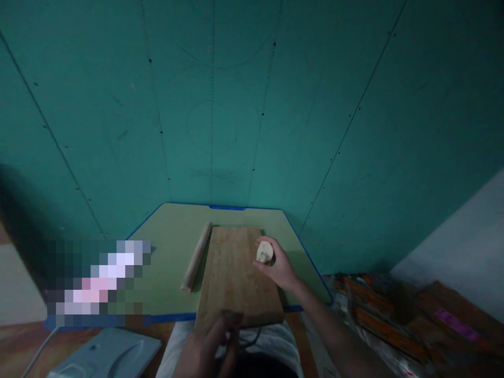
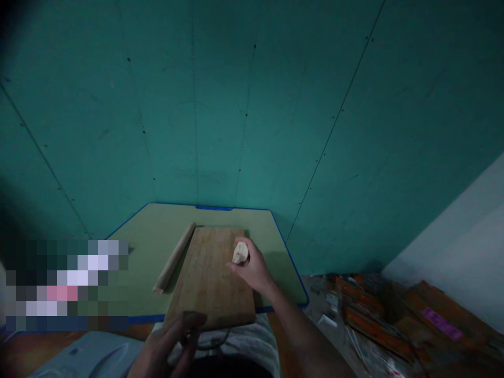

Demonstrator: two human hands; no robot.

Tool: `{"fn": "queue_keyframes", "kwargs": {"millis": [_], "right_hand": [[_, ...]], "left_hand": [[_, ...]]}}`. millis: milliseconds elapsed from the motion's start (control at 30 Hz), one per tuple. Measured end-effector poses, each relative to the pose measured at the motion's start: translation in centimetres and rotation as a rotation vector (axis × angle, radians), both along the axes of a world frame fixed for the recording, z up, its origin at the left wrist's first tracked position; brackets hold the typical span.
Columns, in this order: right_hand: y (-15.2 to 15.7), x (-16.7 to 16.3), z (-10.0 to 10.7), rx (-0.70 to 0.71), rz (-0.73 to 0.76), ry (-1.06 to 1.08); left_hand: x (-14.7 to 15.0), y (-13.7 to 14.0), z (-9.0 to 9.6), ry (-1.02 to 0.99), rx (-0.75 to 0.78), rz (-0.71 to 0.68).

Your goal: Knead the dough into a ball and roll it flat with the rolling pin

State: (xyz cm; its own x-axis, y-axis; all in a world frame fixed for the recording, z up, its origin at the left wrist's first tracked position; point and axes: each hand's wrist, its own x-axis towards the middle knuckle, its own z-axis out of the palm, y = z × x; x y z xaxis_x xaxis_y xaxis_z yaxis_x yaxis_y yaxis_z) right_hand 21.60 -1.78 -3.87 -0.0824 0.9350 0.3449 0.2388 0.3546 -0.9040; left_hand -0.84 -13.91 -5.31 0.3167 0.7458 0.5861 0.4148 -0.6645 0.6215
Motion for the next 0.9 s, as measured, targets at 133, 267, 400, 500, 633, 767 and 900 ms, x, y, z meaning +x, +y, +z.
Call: {"fn": "queue_keyframes", "kwargs": {"millis": [133,267,400,500,633,767,900], "right_hand": [[-4.3,-2.3,2.4,-0.018,0.156,0.231],[-7.2,-4.3,4.4,-0.023,0.238,0.209],[-7.7,-5.0,5.2,0.002,0.263,0.195],[-7.5,-4.5,5.1,-0.006,0.290,0.132],[-7.4,-3.3,4.6,-0.083,0.314,0.104],[-7.7,-3.2,4.4,-0.216,0.403,0.117],[-7.9,-3.6,4.4,-0.210,0.461,0.144]], "left_hand": [[0.4,2.0,2.1,-0.014,-0.331,-0.013],[1.7,3.7,3.2,-0.125,-0.514,-0.084],[2.0,4.8,3.2,-0.220,-0.442,-0.131],[1.8,5.2,3.2,-0.266,-0.488,-0.148],[1.4,5.3,4.4,-0.321,-0.551,-0.174],[1.3,5.1,5.0,-0.298,-0.446,-0.126],[1.4,4.8,4.5,-0.232,-0.364,-0.064]]}}
